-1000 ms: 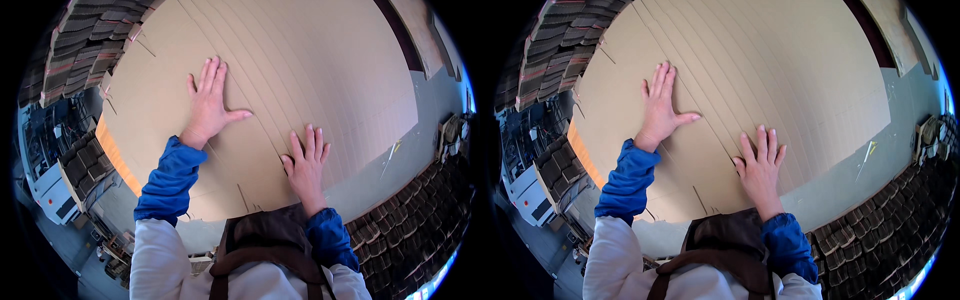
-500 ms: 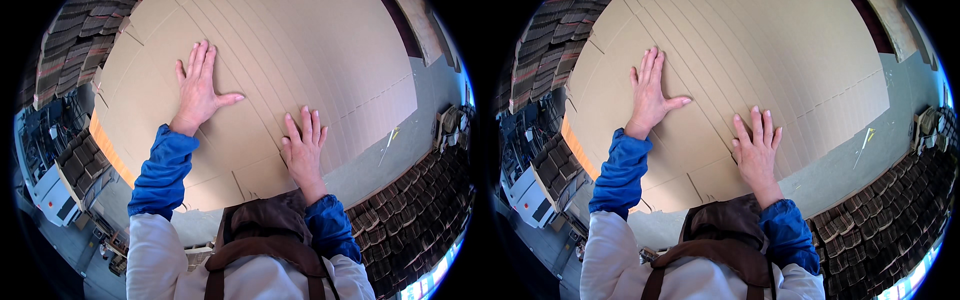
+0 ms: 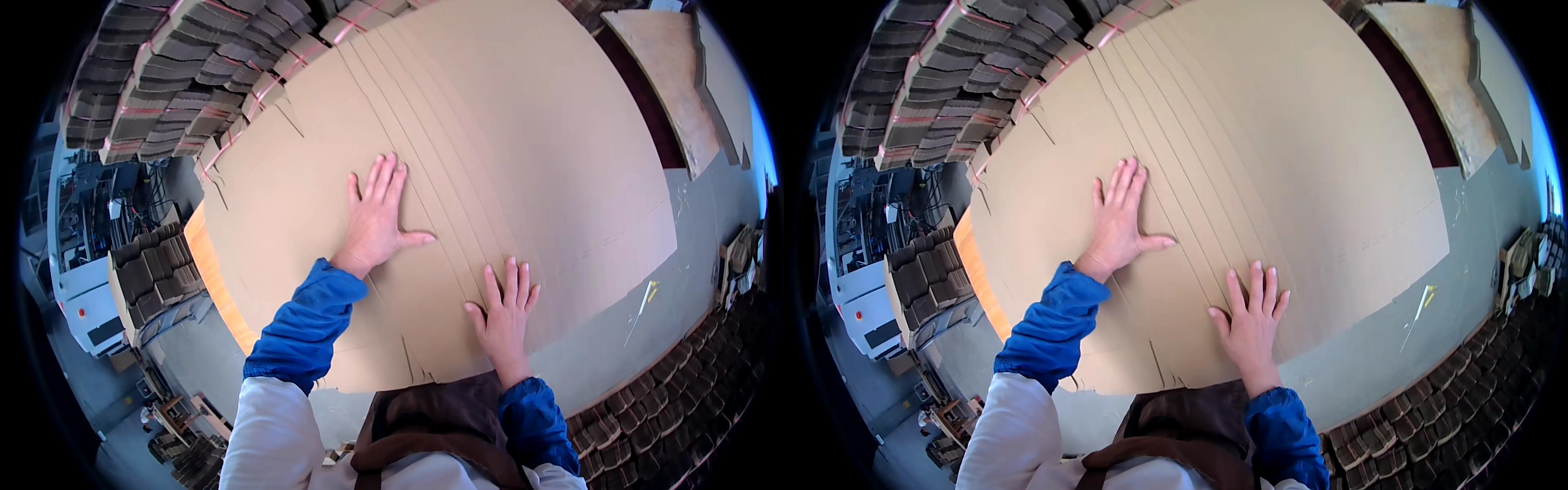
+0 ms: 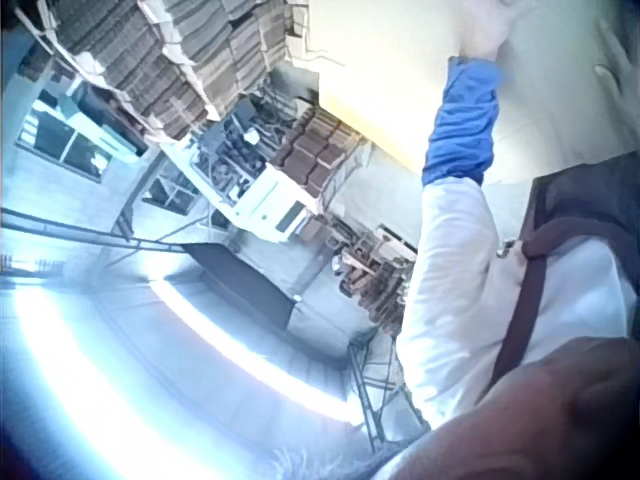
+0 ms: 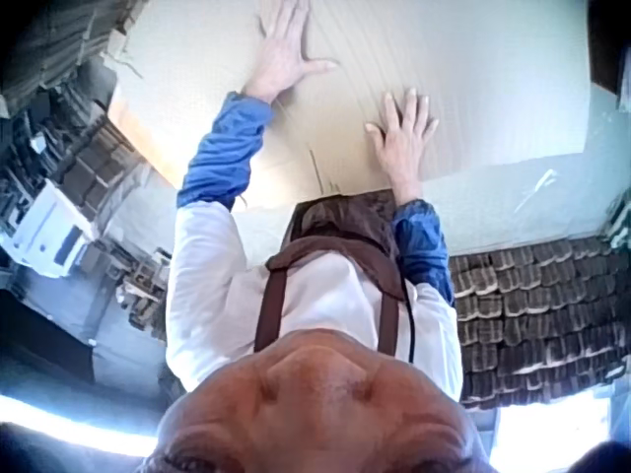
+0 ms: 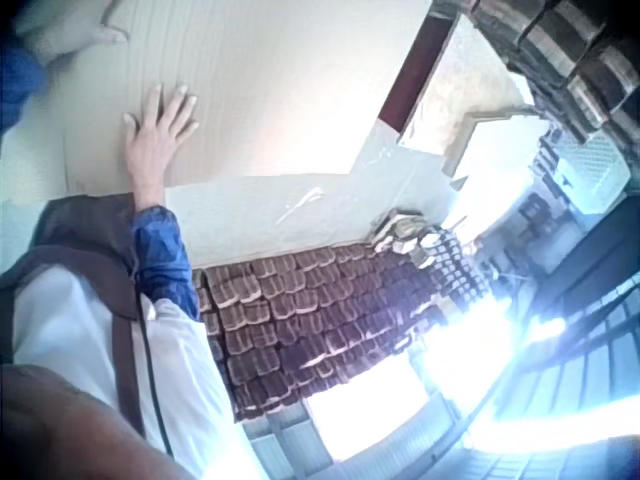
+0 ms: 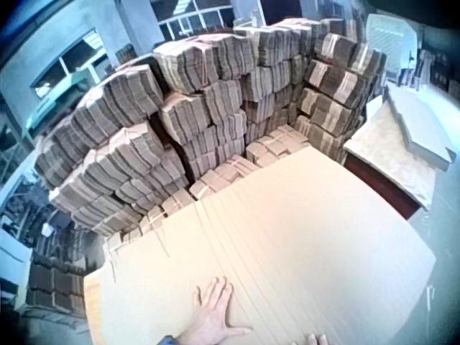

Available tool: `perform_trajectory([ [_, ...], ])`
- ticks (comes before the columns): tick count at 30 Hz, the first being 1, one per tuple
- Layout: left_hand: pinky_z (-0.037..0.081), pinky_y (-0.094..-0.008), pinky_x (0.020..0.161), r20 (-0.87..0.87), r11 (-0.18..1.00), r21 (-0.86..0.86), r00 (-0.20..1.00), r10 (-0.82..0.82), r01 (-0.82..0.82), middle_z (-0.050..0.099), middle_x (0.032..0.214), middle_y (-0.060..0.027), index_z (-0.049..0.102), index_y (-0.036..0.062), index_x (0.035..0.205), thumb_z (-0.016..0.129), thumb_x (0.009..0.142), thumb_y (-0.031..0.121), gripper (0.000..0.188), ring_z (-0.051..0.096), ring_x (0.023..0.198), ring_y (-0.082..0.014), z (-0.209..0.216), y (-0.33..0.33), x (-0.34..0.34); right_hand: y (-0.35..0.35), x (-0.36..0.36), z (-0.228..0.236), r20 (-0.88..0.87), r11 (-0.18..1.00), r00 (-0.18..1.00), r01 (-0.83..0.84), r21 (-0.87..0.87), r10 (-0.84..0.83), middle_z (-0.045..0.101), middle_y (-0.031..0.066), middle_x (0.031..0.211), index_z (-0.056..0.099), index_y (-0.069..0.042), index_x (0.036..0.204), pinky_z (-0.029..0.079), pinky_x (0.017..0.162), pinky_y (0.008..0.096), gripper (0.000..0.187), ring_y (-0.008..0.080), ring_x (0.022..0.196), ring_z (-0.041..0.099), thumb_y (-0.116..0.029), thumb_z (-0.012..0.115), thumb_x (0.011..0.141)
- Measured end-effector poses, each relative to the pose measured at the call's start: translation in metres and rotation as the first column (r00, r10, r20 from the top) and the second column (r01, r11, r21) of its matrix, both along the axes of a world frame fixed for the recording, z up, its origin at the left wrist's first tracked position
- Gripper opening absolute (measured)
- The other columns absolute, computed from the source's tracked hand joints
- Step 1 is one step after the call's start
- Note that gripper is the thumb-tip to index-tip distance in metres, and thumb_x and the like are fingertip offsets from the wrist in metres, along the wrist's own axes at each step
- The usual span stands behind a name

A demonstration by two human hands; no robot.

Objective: The person handles a stack of large corrugated cardboard sheets, separating and aligning them by hand. They then carry a sheet to a wooden table and place it down, where another worker is also handling cardboard pieces.

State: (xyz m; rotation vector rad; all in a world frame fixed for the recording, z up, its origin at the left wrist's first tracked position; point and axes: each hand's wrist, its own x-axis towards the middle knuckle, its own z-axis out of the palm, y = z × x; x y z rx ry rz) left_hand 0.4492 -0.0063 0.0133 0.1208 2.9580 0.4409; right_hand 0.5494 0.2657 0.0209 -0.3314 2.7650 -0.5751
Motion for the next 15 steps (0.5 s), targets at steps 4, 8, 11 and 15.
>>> perform_trajectory([
  [4, 0.009, -0.0652, 0.116, 0.003, 1.000, -0.005, 1.000, -0.007, 0.007, 0.017, 0.162, -0.0174, 0.025, 0.0015, 0.153, 0.083, 0.055, 0.063, 0.129, 0.014, 0.151, -0.0349, 0.004, -0.004, 0.001, -0.004, 0.000, 0.003, -0.012, 1.000, 1.000, 0.003, -0.004, -0.003, 0.023, 0.0177, 0.160, 0.048, -0.017, 0.145, 0.013, 0.113, 0.0676, 0.065, 0.0406, 0.148, 0.015, -0.046, 0.063, 0.089],
  [8, 0.011, -0.0658, 0.115, -0.002, 1.000, 0.004, 1.000, -0.002, 0.002, 0.018, 0.162, -0.0174, 0.028, 0.0017, 0.152, 0.082, 0.058, 0.062, 0.125, 0.014, 0.151, -0.0335, 0.007, -0.002, 0.002, -0.004, 0.002, 0.004, -0.056, 0.999, 0.998, 0.010, -0.034, -0.012, 0.024, 0.0174, 0.160, 0.048, -0.016, 0.145, 0.013, 0.113, 0.0679, 0.065, 0.0403, 0.148, 0.017, -0.044, 0.064, 0.088],
  [11, 0.014, -0.0666, 0.114, 0.029, 0.999, -0.024, 0.999, 0.029, -0.029, 0.021, 0.161, -0.0173, 0.029, 0.0018, 0.151, 0.081, 0.061, 0.061, 0.119, 0.016, 0.150, -0.0331, 0.014, 0.007, 0.009, -0.001, 0.009, -0.003, -0.076, 1.000, 0.997, 0.001, -0.031, -0.004, 0.024, 0.0173, 0.160, 0.047, -0.016, 0.145, 0.015, 0.112, 0.0686, 0.066, 0.0401, 0.148, 0.018, -0.044, 0.064, 0.087],
  [15, 0.019, -0.0669, 0.113, 0.076, 0.990, -0.093, 0.991, 0.111, -0.104, 0.027, 0.158, -0.0167, 0.031, 0.0021, 0.149, 0.082, 0.066, 0.055, 0.111, 0.024, 0.146, -0.0335, 0.044, 0.026, 0.004, 0.000, 0.003, -0.005, -0.135, 1.000, 0.991, 0.001, -0.026, -0.004, 0.025, 0.0163, 0.160, 0.045, -0.017, 0.146, 0.017, 0.112, 0.0691, 0.068, 0.0396, 0.148, 0.018, -0.045, 0.065, 0.087],
])
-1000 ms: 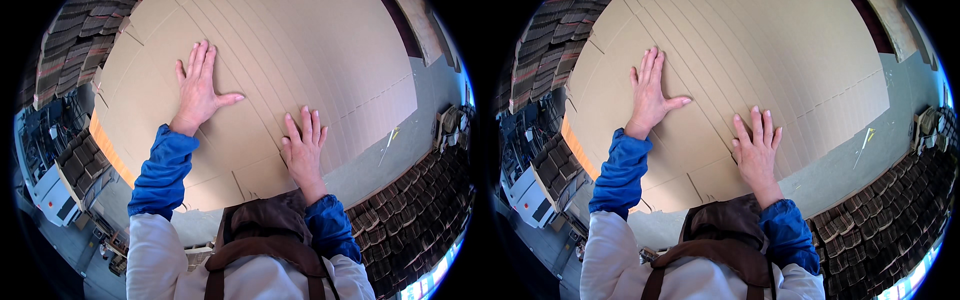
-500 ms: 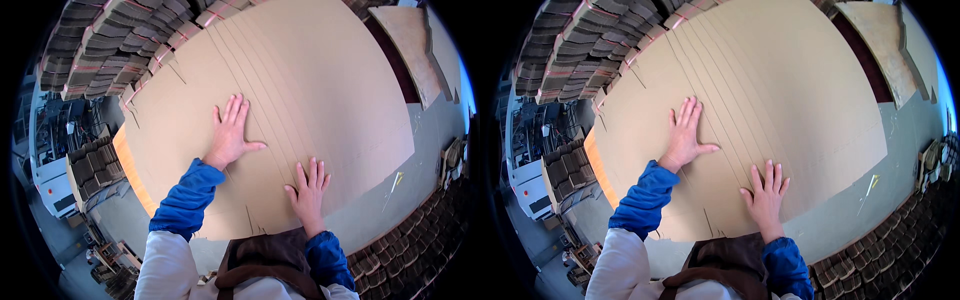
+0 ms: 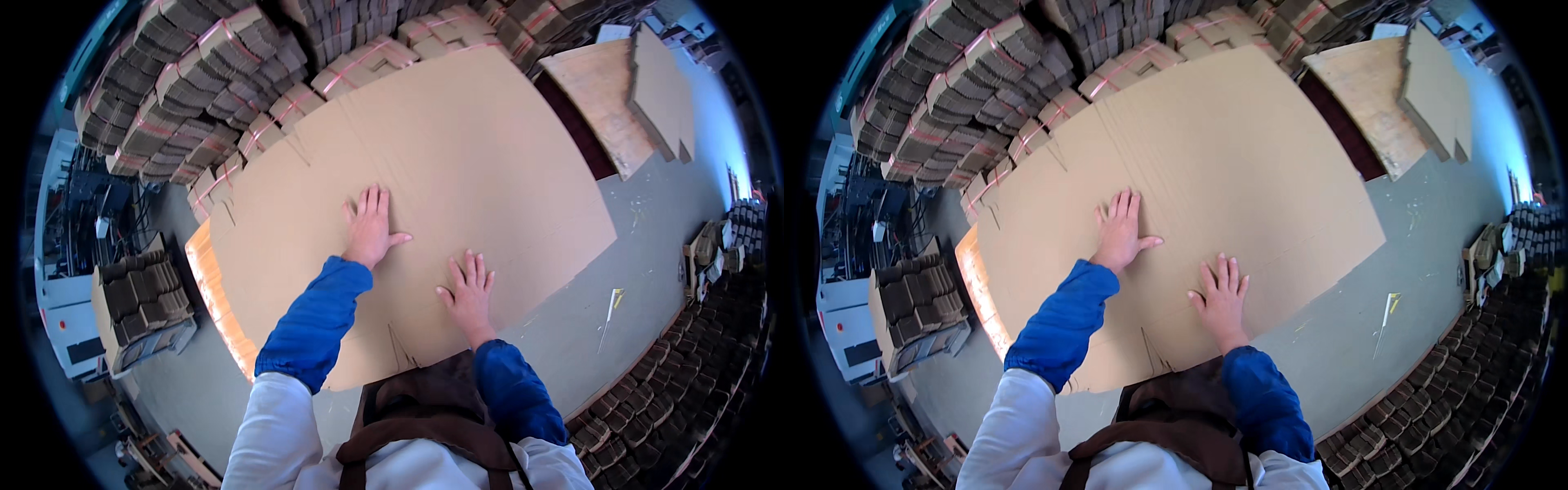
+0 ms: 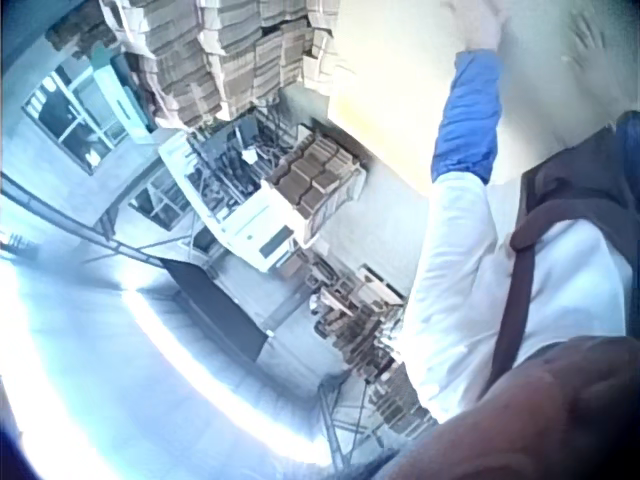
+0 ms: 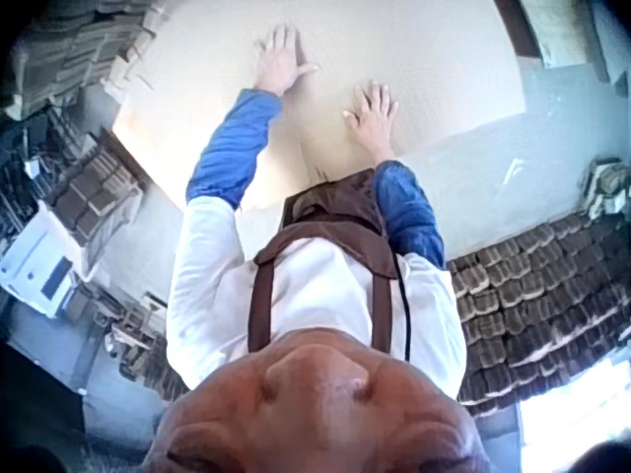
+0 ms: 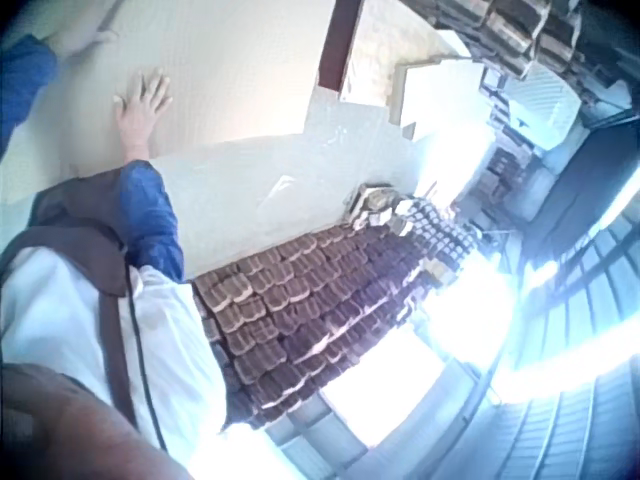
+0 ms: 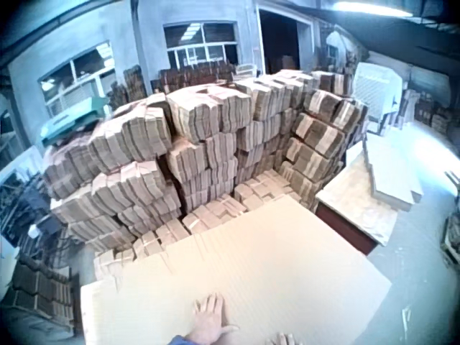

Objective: The person handles a stack of large corrugated cardboard sheets, separating and aligning them by hand. They then carry a sheet to a wooden table and place it down, where another worker is also handling cardboard pieces.

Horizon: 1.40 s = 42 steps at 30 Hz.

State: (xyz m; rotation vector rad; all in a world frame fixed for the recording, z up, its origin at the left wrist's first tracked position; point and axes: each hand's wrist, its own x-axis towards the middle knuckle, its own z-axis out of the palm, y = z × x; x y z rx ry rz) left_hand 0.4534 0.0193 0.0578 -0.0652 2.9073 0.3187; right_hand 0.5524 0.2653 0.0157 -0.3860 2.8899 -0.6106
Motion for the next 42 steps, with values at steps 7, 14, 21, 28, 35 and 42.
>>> perform_trajectory([
  [7, 0.026, -0.0647, 0.111, 0.174, 0.994, -0.033, 0.979, 0.105, -0.101, 0.029, 0.154, -0.0144, 0.034, 0.0019, 0.146, 0.086, 0.067, 0.045, 0.105, 0.029, 0.142, -0.0334, 0.023, 0.065, 0.034, 0.009, -0.001, -0.002, -0.049, 1.000, 0.999, -0.003, 0.008, 0.003, 0.026, 0.0148, 0.159, 0.045, -0.017, 0.146, 0.020, 0.111, 0.0686, 0.069, 0.0377, 0.148, 0.018, -0.047, 0.065, 0.086],
  [14, 0.029, -0.0618, 0.111, 0.229, 0.986, -0.159, 0.969, 0.090, -0.054, 0.023, 0.159, -0.0159, 0.027, 0.0014, 0.151, 0.087, 0.062, 0.051, 0.118, 0.025, 0.145, -0.0351, 0.007, 0.073, 0.032, 0.045, -0.011, 0.014, 0.061, 0.976, 0.983, -0.161, -0.148, 0.171, 0.030, 0.0160, 0.156, 0.044, -0.016, 0.146, 0.023, 0.112, 0.0642, 0.070, 0.0360, 0.146, 0.024, -0.044, 0.066, 0.086],
  [21, 0.027, -0.0605, 0.115, 0.316, 0.969, -0.233, 0.936, 0.153, -0.080, 0.020, 0.161, -0.0161, 0.022, 0.0021, 0.153, 0.087, 0.062, 0.051, 0.122, 0.022, 0.148, -0.0352, 0.012, 0.061, 0.037, 0.257, -0.015, 0.058, 0.099, 0.926, 0.927, -0.346, -0.149, 0.362, 0.048, 0.0162, 0.141, 0.053, -0.011, 0.136, 0.034, 0.106, 0.0562, 0.054, 0.0353, 0.132, 0.044, -0.035, 0.065, 0.089],
  [28, 0.023, -0.0613, 0.116, 0.331, 0.965, -0.253, 0.930, 0.159, -0.074, 0.021, 0.162, -0.0129, 0.023, 0.0041, 0.153, 0.086, 0.063, 0.052, 0.120, 0.021, 0.149, -0.0309, 0.012, 0.073, 0.018, 0.495, 0.042, 0.041, 0.394, 0.989, 0.919, -0.046, 0.139, -0.012, 0.067, 0.0179, 0.115, 0.059, -0.006, 0.128, 0.047, 0.094, 0.0477, 0.049, 0.0373, 0.107, 0.062, -0.036, 0.065, 0.090],
  [35, 0.020, -0.0611, 0.117, 0.278, 0.951, -0.198, 0.917, 0.286, -0.236, 0.031, 0.157, -0.0092, 0.037, 0.0087, 0.147, 0.080, 0.073, 0.049, 0.094, 0.026, 0.147, -0.0285, 0.013, 0.067, 0.030, 0.580, 0.104, -0.042, 0.624, 0.908, 0.694, 0.414, 0.062, -0.359, 0.074, 0.0161, 0.096, 0.066, -0.003, 0.120, 0.054, 0.081, 0.0405, 0.049, 0.0326, 0.088, 0.070, -0.042, 0.066, 0.090],
  [42, 0.019, -0.0625, 0.116, 0.074, 0.870, -0.329, 0.908, 0.413, -0.369, 0.031, 0.158, -0.0110, 0.043, 0.0088, 0.145, 0.066, 0.085, 0.049, 0.076, 0.023, 0.148, -0.0294, 0.013, 0.109, 0.009, 0.648, 0.125, -0.129, 0.788, 0.737, 0.465, 0.676, -0.021, -0.403, 0.073, 0.0122, 0.090, 0.069, 0.002, 0.111, 0.056, 0.072, 0.0350, 0.042, 0.0203, 0.073, 0.070, -0.035, 0.066, 0.092],
])
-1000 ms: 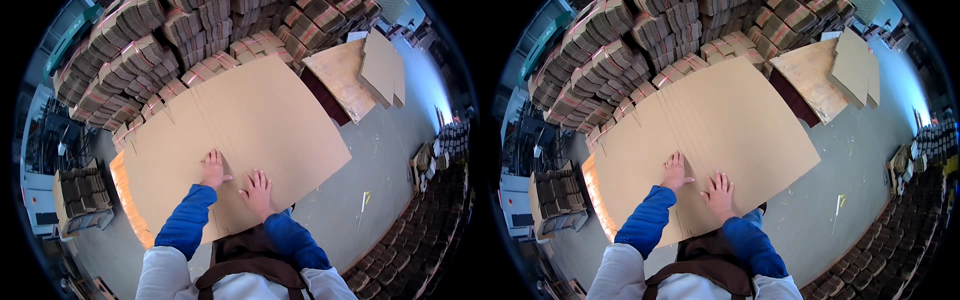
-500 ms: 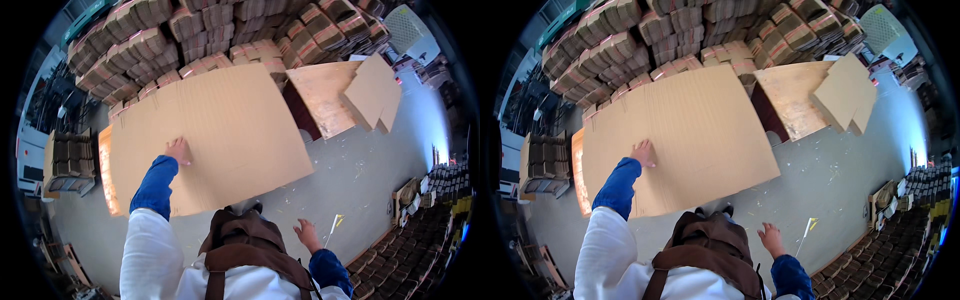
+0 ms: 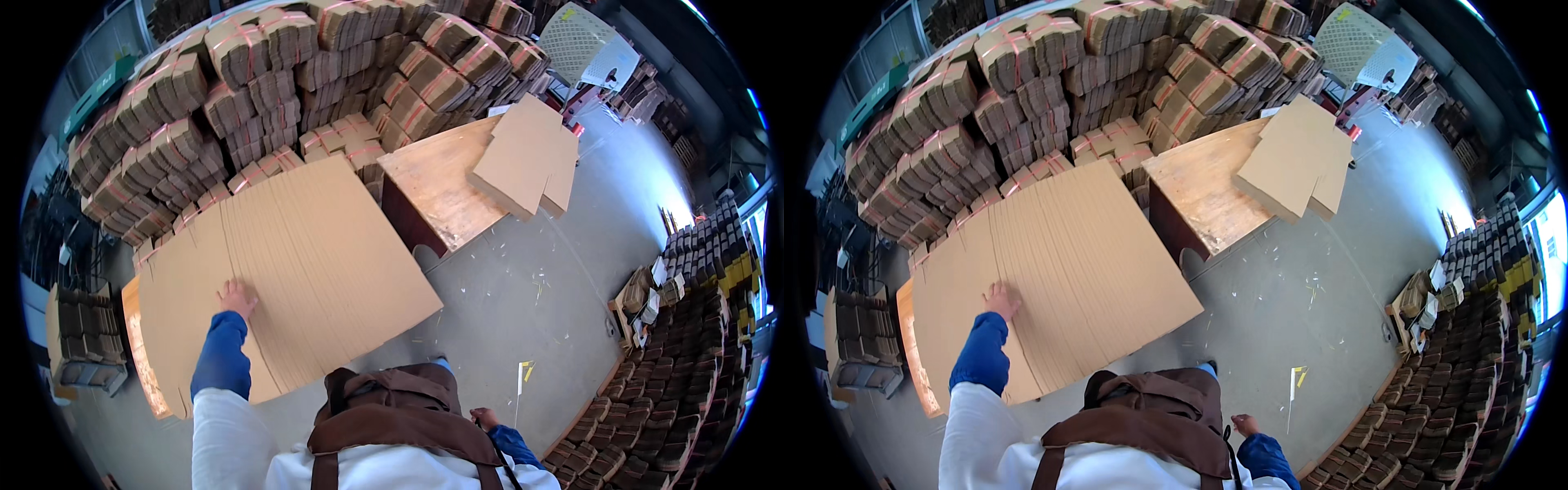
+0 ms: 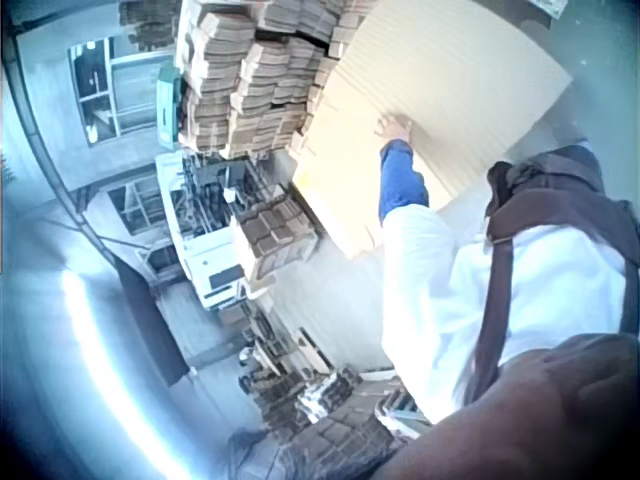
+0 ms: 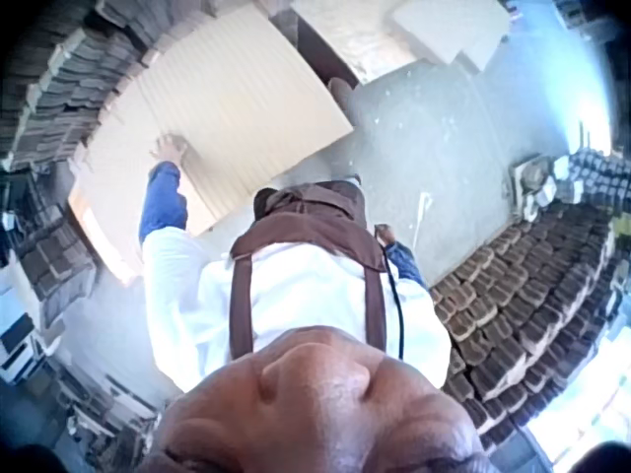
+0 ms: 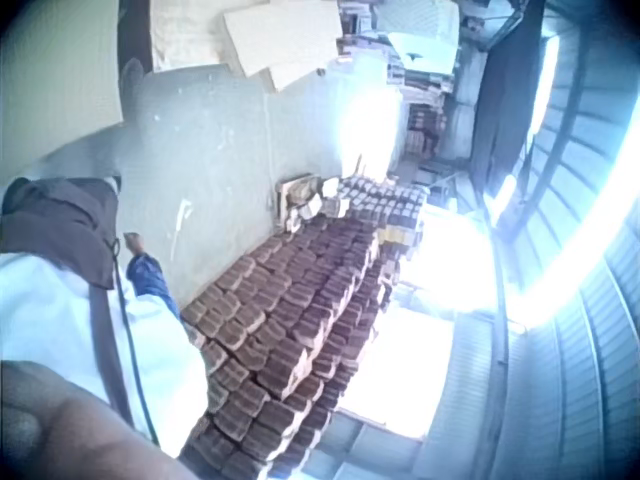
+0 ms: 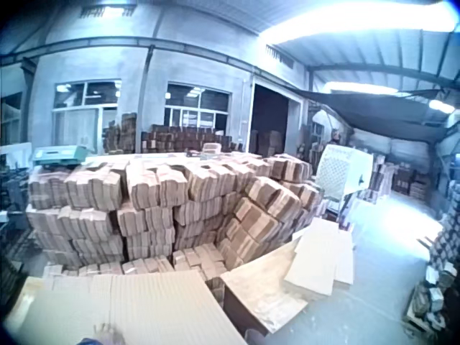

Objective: The person handles a stack of large corrugated cardboard sheets, separating and aligning them by hand. They then carry a sheet to a wooden table and place it down, where another worker is also handling cardboard pieces.

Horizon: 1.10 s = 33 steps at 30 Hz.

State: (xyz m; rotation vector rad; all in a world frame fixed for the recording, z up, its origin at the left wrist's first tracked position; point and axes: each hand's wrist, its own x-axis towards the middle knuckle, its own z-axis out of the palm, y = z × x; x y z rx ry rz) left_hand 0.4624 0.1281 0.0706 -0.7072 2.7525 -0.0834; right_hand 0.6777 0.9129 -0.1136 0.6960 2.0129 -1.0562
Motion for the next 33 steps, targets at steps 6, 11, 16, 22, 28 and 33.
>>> perform_trajectory([
  [6, 0.029, -0.0540, 0.111, -0.577, 0.875, 0.208, 0.777, -0.252, 0.438, 0.045, 0.145, -0.0204, 0.054, 0.0048, 0.130, 0.067, 0.088, 0.034, 0.053, 0.038, 0.137, -0.0376, -0.053, 0.232, -0.030, 0.142, -0.036, -0.023, 0.069, 0.958, 0.956, 0.286, 0.006, -0.285, 0.070, 0.0104, 0.084, 0.069, 0.004, 0.107, 0.057, 0.063, 0.0344, 0.036, 0.0199, 0.070, 0.069, -0.030, 0.063, 0.095],
  [11, 0.034, -0.0479, 0.110, -0.638, 0.800, 0.492, 0.768, 0.061, 0.345, 0.049, 0.139, -0.0222, 0.056, 0.0032, 0.125, 0.070, 0.086, 0.024, 0.047, 0.044, 0.131, -0.0401, -0.055, 0.401, -0.002, 0.167, -0.080, 0.021, 0.142, 0.948, 0.938, 0.316, 0.025, -0.317, 0.070, 0.0110, 0.082, 0.070, 0.004, 0.103, 0.059, 0.061, 0.0331, 0.035, 0.0201, 0.069, 0.069, -0.029, 0.061, 0.095],
  [16, 0.039, -0.0444, 0.106, -0.527, 0.689, 0.622, 0.850, 0.017, 0.372, 0.058, 0.129, -0.0204, 0.061, 0.0026, 0.118, 0.070, 0.085, 0.023, 0.040, 0.052, 0.123, -0.0382, -0.077, 0.543, -0.067, 0.330, -0.121, 0.007, -0.023, 0.963, 0.983, 0.181, 0.199, -0.181, 0.070, 0.0087, 0.068, 0.072, -0.004, 0.085, 0.056, 0.064, 0.0364, 0.039, 0.0200, 0.063, 0.070, -0.038, 0.056, 0.092],
  [22, 0.045, -0.0429, 0.100, -0.215, 0.629, 0.773, 0.967, 0.140, 0.080, 0.065, 0.120, -0.0218, 0.063, 0.0050, 0.117, 0.068, 0.087, 0.034, 0.042, 0.058, 0.116, -0.0412, -0.105, 0.564, -0.136, 0.337, -0.301, 0.028, -0.221, 0.859, 0.832, 0.473, -0.197, -0.509, 0.067, 0.0106, 0.080, 0.061, 0.009, 0.119, 0.057, 0.062, 0.0312, 0.040, 0.0179, 0.069, 0.066, -0.022, 0.064, 0.093],
  [28, 0.037, -0.0620, 0.096, 0.168, 0.928, 0.373, 0.982, -0.091, 0.022, 0.072, 0.110, -0.0143, 0.069, 0.0121, 0.112, 0.055, 0.090, 0.040, 0.038, 0.064, 0.110, -0.0347, -0.122, 0.587, -0.137, 0.278, -0.438, 0.060, -0.263, 0.946, 0.947, 0.097, -0.309, -0.183, 0.072, 0.0106, 0.087, 0.062, 0.001, 0.116, 0.047, 0.056, 0.0308, 0.044, 0.0185, 0.080, 0.070, -0.038, 0.056, 0.097],
  [33, 0.043, -0.0513, 0.079, 0.120, 0.969, 0.246, 0.992, -0.035, 0.005, 0.075, 0.093, -0.0076, 0.074, 0.0156, 0.088, 0.057, 0.085, 0.020, 0.018, 0.069, 0.094, -0.0279, -0.105, 0.622, -0.194, 0.269, -0.591, 0.124, -0.639, 0.963, 0.728, -0.255, 0.085, 0.249, 0.063, 0.0105, 0.102, 0.053, -0.003, 0.124, 0.043, 0.067, 0.0379, 0.048, 0.0220, 0.092, 0.061, -0.042, 0.052, 0.097],
])
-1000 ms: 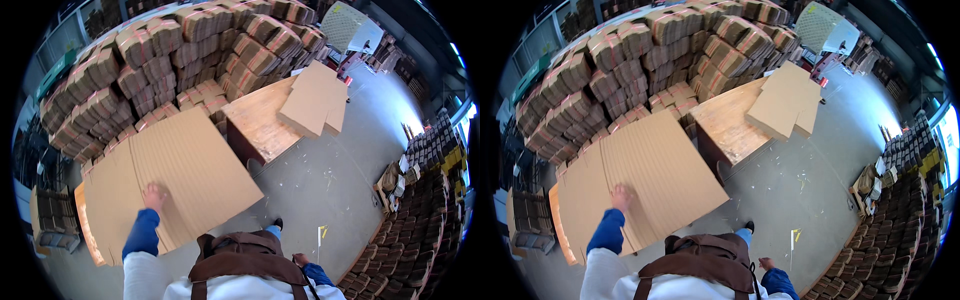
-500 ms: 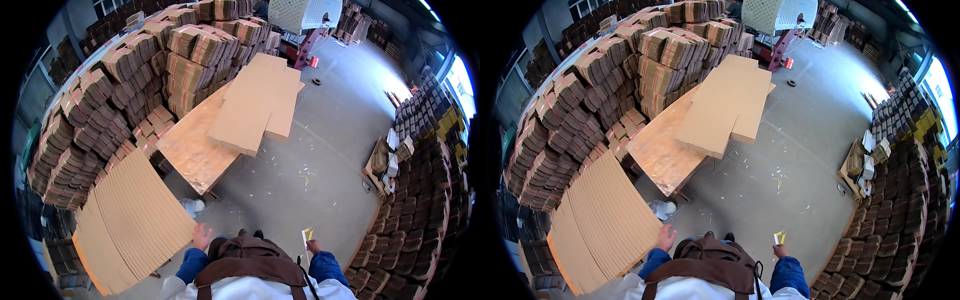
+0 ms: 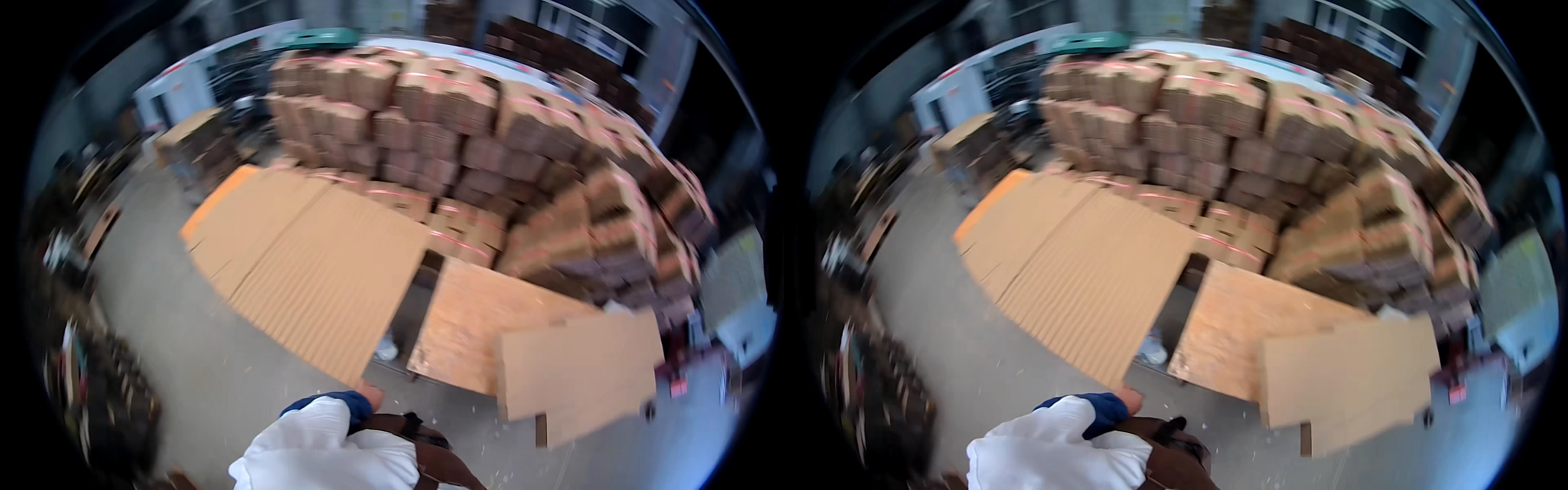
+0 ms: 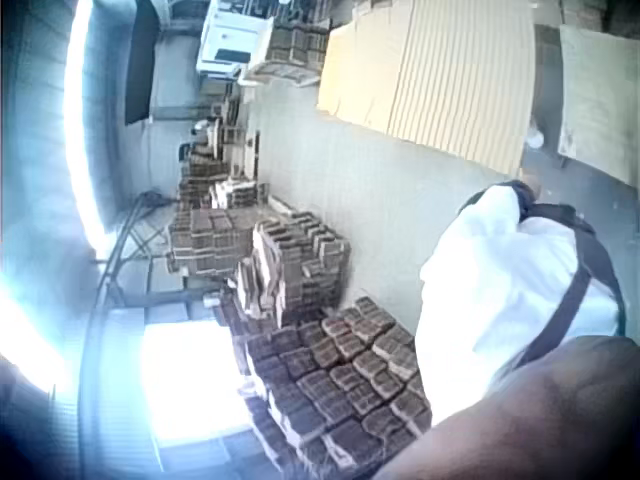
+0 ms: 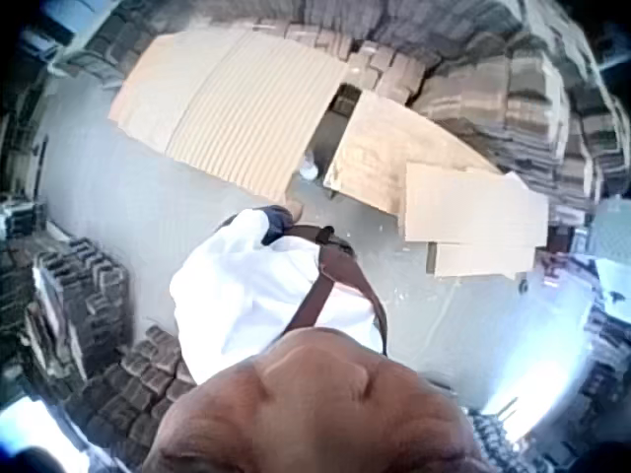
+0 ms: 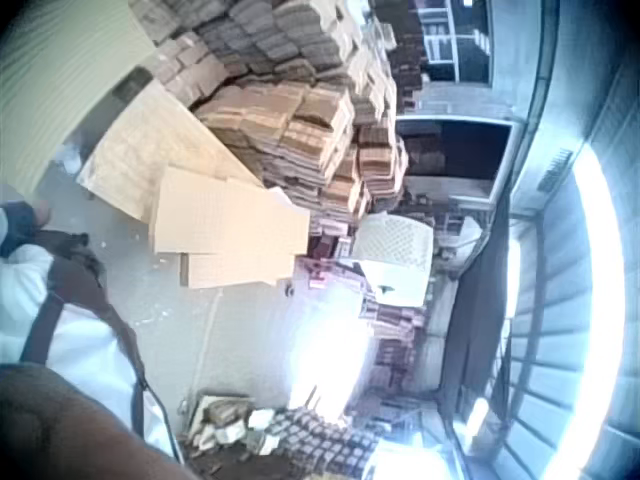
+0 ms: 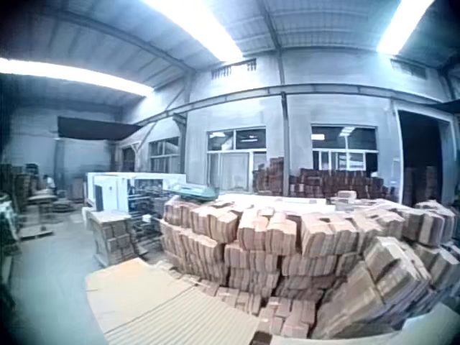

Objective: The person handles a stack of large corrugated cardboard sheets, separating and aligning them by hand. They then carry a sheet to a wooden table and place it down, where another worker is also handling cardboard pieces.

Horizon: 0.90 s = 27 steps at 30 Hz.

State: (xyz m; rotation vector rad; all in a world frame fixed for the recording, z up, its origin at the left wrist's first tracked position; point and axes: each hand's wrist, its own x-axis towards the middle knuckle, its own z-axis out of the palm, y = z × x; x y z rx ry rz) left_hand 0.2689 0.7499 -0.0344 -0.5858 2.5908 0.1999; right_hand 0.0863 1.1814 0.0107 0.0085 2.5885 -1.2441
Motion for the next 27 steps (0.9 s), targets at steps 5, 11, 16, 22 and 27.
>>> perform_trajectory([
  [5, 0.048, -0.0533, 0.083, -0.099, 0.901, 0.266, 0.920, 0.379, -0.343, 0.073, 0.093, -0.0147, 0.074, 0.0097, 0.090, 0.060, 0.084, 0.026, 0.022, 0.070, 0.094, -0.0344, -0.005, 0.005, 0.001, -0.021, -0.140, 0.059, -0.395, 0.925, 0.879, -0.118, 0.362, 0.267, 0.053, 0.0104, 0.117, 0.045, -0.007, 0.133, 0.039, 0.078, 0.0449, 0.053, 0.0255, 0.105, 0.053, -0.047, 0.049, 0.098],
  [11, 0.052, -0.0491, 0.083, -0.026, 0.503, 0.507, 0.571, 0.821, -0.700, 0.072, 0.096, -0.0203, 0.074, 0.0070, 0.097, 0.059, 0.086, 0.041, 0.039, 0.067, 0.092, -0.0405, -0.061, 0.059, 0.039, 0.012, -0.269, 0.082, -0.523, 0.746, 0.795, 0.140, 0.651, 0.308, 0.043, 0.0102, 0.134, 0.035, -0.012, 0.143, 0.034, 0.091, 0.0534, 0.061, 0.0297, 0.121, 0.044, -0.053, 0.045, 0.098],
  [16, 0.052, -0.0471, 0.085, 0.167, 0.126, 0.255, 0.172, 0.971, -0.959, 0.070, 0.096, -0.0233, 0.076, 0.0054, 0.095, 0.064, 0.080, 0.049, 0.047, 0.068, 0.091, -0.0386, -0.103, 0.155, 0.127, 0.043, -0.356, 0.084, -0.554, 0.655, 0.800, 0.293, 0.696, 0.231, 0.034, 0.0101, 0.149, 0.027, -0.016, 0.151, 0.031, 0.101, 0.0605, 0.069, 0.0332, 0.133, 0.036, -0.057, 0.041, 0.098],
  [22, 0.047, -0.0463, 0.096, 0.328, -0.056, 0.251, 0.031, 0.944, -0.966, 0.071, 0.107, -0.0183, 0.076, 0.0093, 0.101, 0.060, 0.085, 0.051, 0.047, 0.065, 0.106, -0.0342, -0.081, 0.250, 0.131, 0.051, -0.402, 0.046, -0.709, 0.754, 0.631, 0.288, 0.590, 0.314, 0.030, 0.0108, 0.159, 0.025, -0.019, 0.156, 0.028, 0.110, 0.0656, 0.072, 0.0370, 0.142, 0.032, -0.060, 0.038, 0.099],
  [27, 0.047, -0.0449, 0.093, 0.379, 0.017, 0.196, 0.091, 0.921, -0.980, 0.074, 0.101, -0.0119, 0.078, 0.0143, 0.098, 0.056, 0.090, 0.047, 0.040, 0.067, 0.101, -0.0298, -0.086, 0.303, 0.132, 0.054, -0.373, 0.004, -0.189, 0.384, 0.714, -0.120, 0.916, 0.674, 0.038, 0.0131, 0.154, 0.039, -0.015, 0.150, 0.031, 0.107, 0.0641, 0.064, 0.0391, 0.135, 0.040, -0.054, 0.036, 0.100],
])
